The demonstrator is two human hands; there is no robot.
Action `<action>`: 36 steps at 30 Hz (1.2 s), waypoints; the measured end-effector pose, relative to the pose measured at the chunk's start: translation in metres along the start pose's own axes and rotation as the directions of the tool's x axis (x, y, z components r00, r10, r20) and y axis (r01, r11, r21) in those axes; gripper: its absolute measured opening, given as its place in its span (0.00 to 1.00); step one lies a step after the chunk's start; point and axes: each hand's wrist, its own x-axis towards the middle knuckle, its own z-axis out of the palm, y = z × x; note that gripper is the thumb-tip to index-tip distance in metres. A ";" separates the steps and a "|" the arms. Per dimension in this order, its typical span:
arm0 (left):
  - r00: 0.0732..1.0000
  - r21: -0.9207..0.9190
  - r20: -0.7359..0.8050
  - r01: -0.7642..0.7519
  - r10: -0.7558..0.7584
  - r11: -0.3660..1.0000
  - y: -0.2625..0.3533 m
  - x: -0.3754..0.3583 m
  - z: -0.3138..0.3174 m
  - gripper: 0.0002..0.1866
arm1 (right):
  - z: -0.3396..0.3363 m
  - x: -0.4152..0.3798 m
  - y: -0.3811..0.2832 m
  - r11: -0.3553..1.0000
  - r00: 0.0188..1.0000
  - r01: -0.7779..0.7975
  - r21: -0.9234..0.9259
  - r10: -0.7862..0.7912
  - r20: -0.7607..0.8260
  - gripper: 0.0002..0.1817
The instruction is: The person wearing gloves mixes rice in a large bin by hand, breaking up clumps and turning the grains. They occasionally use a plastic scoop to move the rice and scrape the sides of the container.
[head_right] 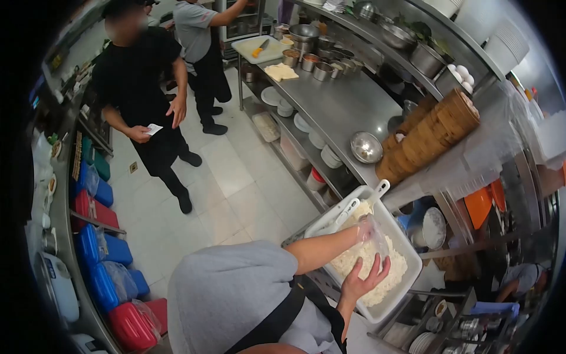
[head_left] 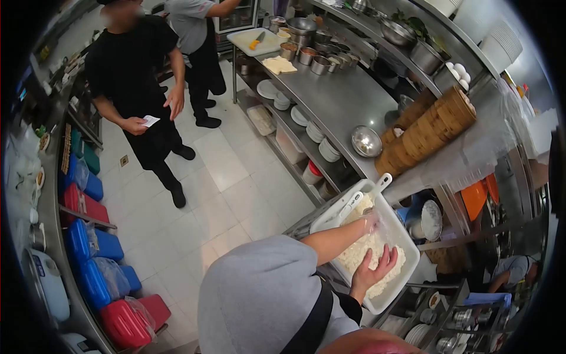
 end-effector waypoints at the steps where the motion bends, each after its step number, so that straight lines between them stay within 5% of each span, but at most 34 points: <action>1: 1.000 0.027 -0.009 -0.006 0.007 1.000 -0.003 0.001 -0.006 0.05 | 0.011 0.003 -0.004 0.990 0.991 -0.114 0.087 0.108 0.074 0.25; 4: 0.999 0.093 -0.033 0.029 -0.026 0.995 -0.011 0.001 -0.036 0.04 | 0.050 0.010 0.006 0.847 0.906 -0.409 0.341 0.331 0.264 0.26; 6: 0.998 0.155 -0.048 0.052 -0.045 0.987 -0.018 0.007 -0.064 0.04 | 0.074 0.012 0.050 0.743 0.896 -0.444 0.501 0.349 0.275 0.17; 9: 0.937 0.220 0.141 0.286 -0.320 0.933 -0.068 0.054 -0.158 0.04 | 0.062 0.007 0.107 0.919 0.905 -0.346 0.190 0.274 0.325 0.07; 11: 0.956 0.474 0.032 0.243 -0.293 0.846 -0.037 -0.079 -0.029 0.14 | 0.069 0.002 0.154 0.937 0.945 -0.293 0.192 0.252 0.210 0.05; 12: 0.923 0.584 0.109 0.241 -0.369 0.775 -0.039 -0.091 -0.019 0.17 | 0.054 0.010 0.153 0.852 0.881 -0.457 0.254 0.395 0.259 0.05; 13: 0.939 0.560 0.042 0.260 -0.340 0.786 -0.028 -0.134 0.032 0.17 | 0.046 0.015 0.161 0.889 0.918 -0.391 0.240 0.359 0.167 0.05; 15: 0.869 0.634 0.341 0.070 -0.359 0.770 -0.018 -0.141 0.022 0.19 | 0.028 0.017 0.197 0.912 0.927 -0.369 0.182 0.374 0.007 0.05; 18: 0.876 0.801 0.295 -0.009 -0.382 0.599 0.040 -0.227 0.078 0.24 | 0.006 0.014 0.282 0.832 0.803 -0.529 0.168 0.554 -0.217 0.05; 19: 0.928 0.790 0.140 0.106 -0.345 0.604 0.058 -0.222 0.060 0.30 | -0.008 0.021 0.287 0.824 0.783 -0.546 0.149 0.565 -0.259 0.07; 20: 0.977 0.827 0.110 0.012 -0.184 0.562 0.052 -0.217 0.062 0.32 | -0.018 0.029 0.283 0.817 0.764 -0.561 0.130 0.572 -0.297 0.08; 22: 0.984 0.892 0.072 -0.136 0.161 0.431 0.032 -0.213 0.058 0.36 | 0.008 0.029 0.246 0.815 0.848 -0.439 0.379 0.515 -0.126 0.10; 23: 0.892 0.894 0.382 -0.423 0.241 0.146 0.015 -0.175 0.020 0.43 | 0.031 0.024 0.226 0.855 0.922 -0.317 0.410 0.379 -0.079 0.09; 24: 0.708 0.759 0.649 -0.629 0.278 -0.170 -0.004 -0.165 0.030 0.38 | 0.027 0.024 0.192 0.816 0.926 -0.376 0.440 0.315 0.207 0.12; 25: 0.625 0.668 0.744 -0.704 0.235 -0.243 -0.016 -0.150 0.031 0.28 | 0.020 0.027 0.172 0.768 0.867 -0.461 0.445 0.282 0.411 0.14; 26: 0.800 0.816 0.527 -0.571 0.285 0.094 -0.024 -0.117 0.001 0.20 | 0.022 0.032 0.158 0.735 0.763 -0.527 0.428 0.187 0.619 0.16; 27: 0.877 0.885 0.379 -0.437 0.294 0.163 -0.027 -0.102 -0.016 0.20 | 0.028 0.027 0.163 0.810 0.873 -0.366 0.458 0.128 0.471 0.18; 28: 0.937 0.868 0.307 -0.202 0.169 -0.454 -0.020 -0.111 0.011 0.21 | 0.002 0.037 0.154 0.830 0.907 -0.368 0.419 0.221 0.359 0.17; 29: 0.925 0.763 0.379 -0.304 0.014 -0.571 -0.014 -0.100 -0.003 0.29 | -0.004 0.044 0.159 0.836 0.962 -0.270 0.478 0.213 0.171 0.19; 30: 0.931 0.720 0.362 -0.247 0.048 -0.649 -0.019 -0.110 -0.006 0.38 | -0.026 0.059 0.156 0.949 0.991 -0.069 0.308 0.029 0.133 0.19; 31: 0.985 0.776 0.171 -0.151 -0.026 -0.613 -0.008 -0.116 0.008 0.44 | -0.034 0.068 0.150 0.955 0.988 0.001 0.296 -0.048 0.150 0.19; 33: 0.989 0.868 0.149 -0.130 0.003 -0.480 0.017 -0.129 0.032 0.42 | -0.006 0.062 0.153 0.965 0.953 -0.080 0.250 0.001 0.302 0.11; 36: 0.936 0.893 0.335 -0.278 0.111 -0.353 0.055 -0.130 0.029 0.34 | 0.034 0.056 0.180 0.938 0.793 -0.338 0.076 0.241 0.559 0.07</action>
